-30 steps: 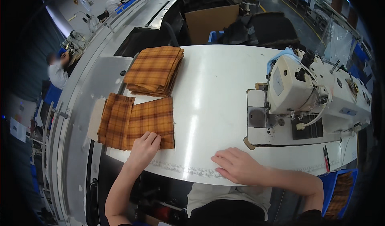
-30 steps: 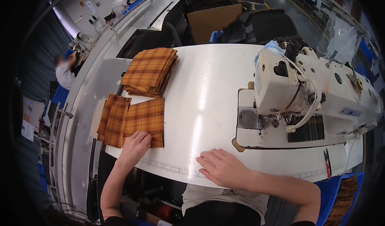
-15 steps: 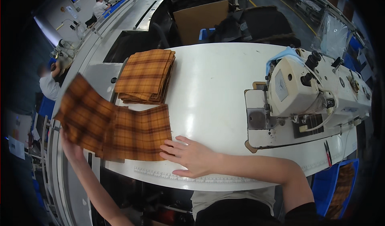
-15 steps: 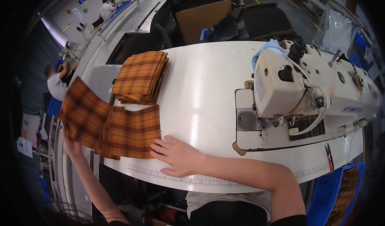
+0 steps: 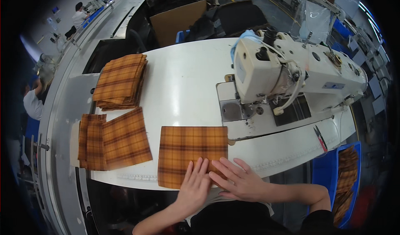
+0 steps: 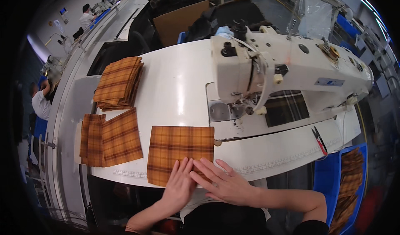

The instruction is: Sewing pieces of plaid fabric together using an industrial sewing machine.

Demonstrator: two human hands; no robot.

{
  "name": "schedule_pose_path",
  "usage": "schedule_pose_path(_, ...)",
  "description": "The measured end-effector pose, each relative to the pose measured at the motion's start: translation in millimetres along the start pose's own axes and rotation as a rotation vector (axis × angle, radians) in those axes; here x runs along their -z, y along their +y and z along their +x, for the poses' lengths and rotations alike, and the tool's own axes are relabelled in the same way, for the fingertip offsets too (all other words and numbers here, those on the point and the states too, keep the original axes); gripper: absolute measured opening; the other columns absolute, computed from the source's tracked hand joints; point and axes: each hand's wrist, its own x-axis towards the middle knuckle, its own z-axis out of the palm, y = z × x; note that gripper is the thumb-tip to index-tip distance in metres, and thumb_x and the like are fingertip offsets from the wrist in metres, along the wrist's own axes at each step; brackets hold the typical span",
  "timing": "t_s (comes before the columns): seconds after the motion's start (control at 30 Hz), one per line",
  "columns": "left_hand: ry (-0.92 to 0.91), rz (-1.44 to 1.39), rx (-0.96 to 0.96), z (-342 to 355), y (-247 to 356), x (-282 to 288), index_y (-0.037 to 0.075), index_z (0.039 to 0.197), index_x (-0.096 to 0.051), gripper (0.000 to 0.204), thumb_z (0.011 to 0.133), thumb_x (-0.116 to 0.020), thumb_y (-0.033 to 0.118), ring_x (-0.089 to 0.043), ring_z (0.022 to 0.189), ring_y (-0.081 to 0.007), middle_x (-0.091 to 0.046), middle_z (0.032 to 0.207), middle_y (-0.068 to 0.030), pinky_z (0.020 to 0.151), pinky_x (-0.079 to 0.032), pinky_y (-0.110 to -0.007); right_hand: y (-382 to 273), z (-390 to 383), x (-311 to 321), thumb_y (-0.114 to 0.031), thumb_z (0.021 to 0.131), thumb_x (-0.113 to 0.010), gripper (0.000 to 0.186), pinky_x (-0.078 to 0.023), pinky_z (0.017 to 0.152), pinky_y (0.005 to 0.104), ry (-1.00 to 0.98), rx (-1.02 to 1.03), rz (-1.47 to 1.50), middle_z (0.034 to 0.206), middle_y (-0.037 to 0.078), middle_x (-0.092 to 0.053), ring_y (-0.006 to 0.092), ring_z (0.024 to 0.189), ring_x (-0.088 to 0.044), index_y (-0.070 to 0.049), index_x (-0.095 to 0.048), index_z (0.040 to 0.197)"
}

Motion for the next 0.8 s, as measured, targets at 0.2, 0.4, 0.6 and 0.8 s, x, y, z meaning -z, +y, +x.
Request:
schedule_pose_path(0.2, -0.326, 0.016, -0.026, -19.6, 22.8, 2.9, -0.005, 0.143, -0.042, 0.068, 0.084, -0.069, 0.018, -0.04, 0.139, -0.037, -0.045, 0.146, -0.0225, 0.115, -0.032, -0.05, 5.7, -48.3, 0.9, -0.004, 0.084, -0.056, 0.049, -0.038, 0.114, 0.0389, 0.086, -0.056, -0.081, 0.139, 0.014, -0.056, 0.0269, 0.132, -0.051, 0.004, -0.056, 0.132)
schedule_pose_path(0.4, -0.216, -0.088, 0.15, -17.3, -28.7, 55.4, -0.002, 0.109, -0.068, 0.039, 0.071, -0.065, -0.009, -0.068, 0.096, -0.0254, -0.07, 0.103, -0.0131, 0.08, -0.055, -0.034, 31.7, -37.6, 13.0, -0.005, 0.082, -0.066, 0.05, -0.047, 0.102, 0.0358, 0.193, -0.102, 0.303, 0.123, 0.014, -0.063, 0.025, 0.12, -0.058, 0.002, -0.057, 0.131)
schedule_pose_path(0.6, -0.049, -0.39, 0.831, 5.8, -43.8, 36.5, -0.005, 0.082, -0.059, 0.014, 0.089, -0.068, 0.003, -0.048, 0.052, -0.0149, -0.058, 0.061, -0.0122, 0.052, -0.04, -0.029, 34.0, -10.9, 11.8, -0.008, 0.085, -0.069, 0.041, -0.049, 0.06, 0.0302, 0.312, -0.577, 0.475, 0.085, 0.007, -0.06, 0.0195, 0.069, -0.06, 0.001, -0.06, 0.124)
schedule_pose_path(0.8, -0.336, 0.088, 0.52, 48.8, -43.1, 51.0, 0.001, 0.081, -0.057, 0.027, 0.082, -0.078, 0.017, -0.051, 0.055, -0.0275, -0.058, 0.065, -0.0112, 0.054, -0.041, -0.034, 36.9, -9.1, 4.7, -0.009, 0.085, -0.067, 0.029, -0.048, 0.056, 0.0268, 0.325, -0.353, 0.155, 0.079, 0.005, -0.053, 0.016, 0.064, -0.058, 0.003, -0.064, 0.111)
